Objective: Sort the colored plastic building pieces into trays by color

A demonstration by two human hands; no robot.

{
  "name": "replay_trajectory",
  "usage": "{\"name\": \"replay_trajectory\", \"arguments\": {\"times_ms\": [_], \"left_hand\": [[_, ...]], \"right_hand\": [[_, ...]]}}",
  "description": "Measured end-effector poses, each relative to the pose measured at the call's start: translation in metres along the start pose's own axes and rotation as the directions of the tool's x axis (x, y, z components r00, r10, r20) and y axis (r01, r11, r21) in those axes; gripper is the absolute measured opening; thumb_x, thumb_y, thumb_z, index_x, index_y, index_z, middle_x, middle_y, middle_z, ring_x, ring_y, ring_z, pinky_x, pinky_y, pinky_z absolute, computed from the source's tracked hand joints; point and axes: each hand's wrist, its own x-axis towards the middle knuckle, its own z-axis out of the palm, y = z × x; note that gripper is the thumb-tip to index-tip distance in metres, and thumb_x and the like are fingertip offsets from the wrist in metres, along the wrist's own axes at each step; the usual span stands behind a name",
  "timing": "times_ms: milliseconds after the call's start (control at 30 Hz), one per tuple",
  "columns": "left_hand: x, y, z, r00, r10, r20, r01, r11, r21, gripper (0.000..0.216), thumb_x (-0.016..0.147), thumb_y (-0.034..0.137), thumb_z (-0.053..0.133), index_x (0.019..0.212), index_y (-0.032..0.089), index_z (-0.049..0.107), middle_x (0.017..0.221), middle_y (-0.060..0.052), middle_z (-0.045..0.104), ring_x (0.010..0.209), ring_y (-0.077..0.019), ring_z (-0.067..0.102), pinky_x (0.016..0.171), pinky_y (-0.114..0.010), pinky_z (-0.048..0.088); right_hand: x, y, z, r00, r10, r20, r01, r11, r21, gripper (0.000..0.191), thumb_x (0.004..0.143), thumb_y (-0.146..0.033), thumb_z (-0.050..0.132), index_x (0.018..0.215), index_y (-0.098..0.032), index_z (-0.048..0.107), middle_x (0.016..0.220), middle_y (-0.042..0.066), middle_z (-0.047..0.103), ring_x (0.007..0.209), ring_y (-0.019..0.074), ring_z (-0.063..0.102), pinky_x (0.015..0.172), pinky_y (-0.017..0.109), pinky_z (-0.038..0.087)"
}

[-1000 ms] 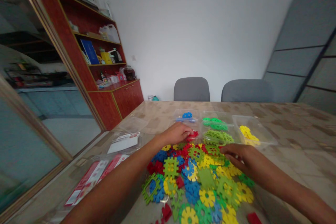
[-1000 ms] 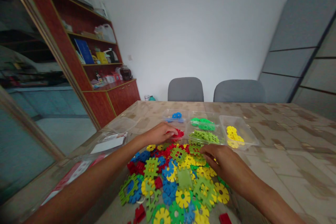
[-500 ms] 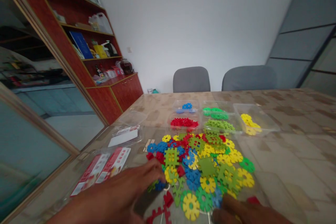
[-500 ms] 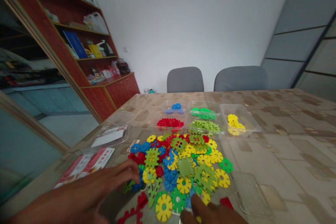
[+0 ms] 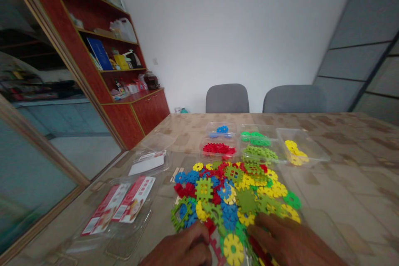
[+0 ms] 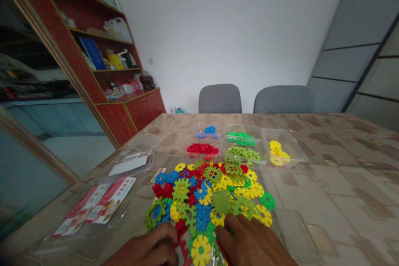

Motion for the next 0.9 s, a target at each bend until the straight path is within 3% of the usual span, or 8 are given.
{"name": "replay_trajectory", "arguments": {"times_ms": [100,167,233,333,433,600,767,900], "left_hand": [[0.018,0.004,0.007,0.995,0.095,-0.031,-0.095,0.995,0.004,0.017,0.102,0.037,0.047,0.097,0.025,0.058,0.088,0.003,0.065,0.072,-0.0115,0.061,0.059,-0.017,0.044],[0.029,0.013,0.0,0.952,0.302,-0.05,-0.297,0.95,0.092,0.021,0.1,0.042,0.049,0.097,0.024,0.059,0.095,-0.001,0.065,0.081,-0.0147,0.061,0.067,-0.02,0.046],[0.04,0.026,-0.012,0.902,0.429,-0.044,-0.415,0.892,0.182,0.018,0.099,0.04,0.052,0.098,0.023,0.059,0.102,-0.004,0.064,0.09,-0.0181,0.059,0.077,-0.025,0.048],[0.057,0.043,-0.029,0.925,0.376,-0.059,-0.353,0.905,0.238,0.011,0.097,0.023,0.055,0.108,0.021,0.058,0.113,-0.006,0.062,0.102,-0.021,0.057,0.09,-0.032,0.046],[0.072,0.05,-0.035,0.932,0.349,-0.102,-0.315,0.915,0.253,0.018,0.096,0.018,0.057,0.114,0.02,0.058,0.119,-0.006,0.062,0.108,-0.023,0.055,0.097,-0.038,0.043],[0.077,0.04,-0.034,0.92,0.351,-0.173,-0.314,0.926,0.211,0.016,0.097,0.016,0.055,0.111,0.02,0.06,0.12,-0.006,0.062,0.11,-0.0225,0.055,0.097,-0.038,0.043],[0.071,0.03,-0.032,0.925,0.33,-0.19,-0.293,0.936,0.196,0.016,0.095,0.013,0.055,0.108,0.018,0.062,0.119,-0.007,0.063,0.11,-0.0224,0.057,0.098,-0.037,0.044],[0.073,0.031,-0.032,0.92,0.336,-0.202,-0.297,0.934,0.2,0.017,0.096,0.012,0.053,0.108,0.019,0.063,0.118,-0.006,0.063,0.108,-0.0216,0.057,0.096,-0.036,0.045]], "right_hand": [[0.0,0.019,-0.013,0.994,0.109,0.015,-0.109,0.993,0.048,0.024,0.078,-0.016,0.064,0.1,-0.024,0.065,0.096,0.008,0.073,0.077,0.0258,0.071,0.065,0.034,0.057],[-0.003,0.034,-0.013,0.977,0.2,0.069,-0.202,0.979,0.018,0.034,0.075,-0.012,0.063,0.108,-0.022,0.067,0.104,0.012,0.072,0.087,0.0311,0.071,0.071,0.043,0.059],[-0.004,0.044,-0.01,0.954,0.267,0.138,-0.266,0.964,-0.024,0.045,0.071,-0.01,0.065,0.114,-0.02,0.067,0.111,0.016,0.07,0.098,0.0358,0.069,0.077,0.05,0.059],[0.0,0.048,-0.004,0.923,0.319,0.216,-0.311,0.948,-0.07,0.05,0.066,-0.005,0.063,0.113,-0.019,0.067,0.113,0.017,0.069,0.1,0.036,0.068,0.081,0.051,0.059],[0.006,0.047,-0.002,0.917,0.328,0.227,-0.313,0.944,-0.1,0.041,0.071,-0.002,0.056,0.107,-0.018,0.069,0.109,0.016,0.07,0.094,0.0333,0.07,0.079,0.049,0.059],[0.003,0.058,-0.012,0.932,0.336,0.137,-0.328,0.941,-0.081,0.033,0.077,-0.002,0.05,0.094,-0.021,0.071,0.097,0.012,0.074,0.084,0.0291,0.072,0.076,0.042,0.058],[0.008,0.072,-0.031,0.957,0.292,0.001,-0.286,0.936,0.207,0.026,0.088,-0.012,0.044,0.091,-0.023,0.068,0.097,0.009,0.074,0.086,0.0245,0.07,0.073,0.031,0.054],[0.032,0.063,-0.031,0.981,0.184,0.058,-0.192,0.905,0.379,0.028,0.089,-0.011,0.04,0.089,-0.021,0.066,0.087,0.006,0.072,0.081,0.0214,0.067,0.071,0.03,0.051]]}}
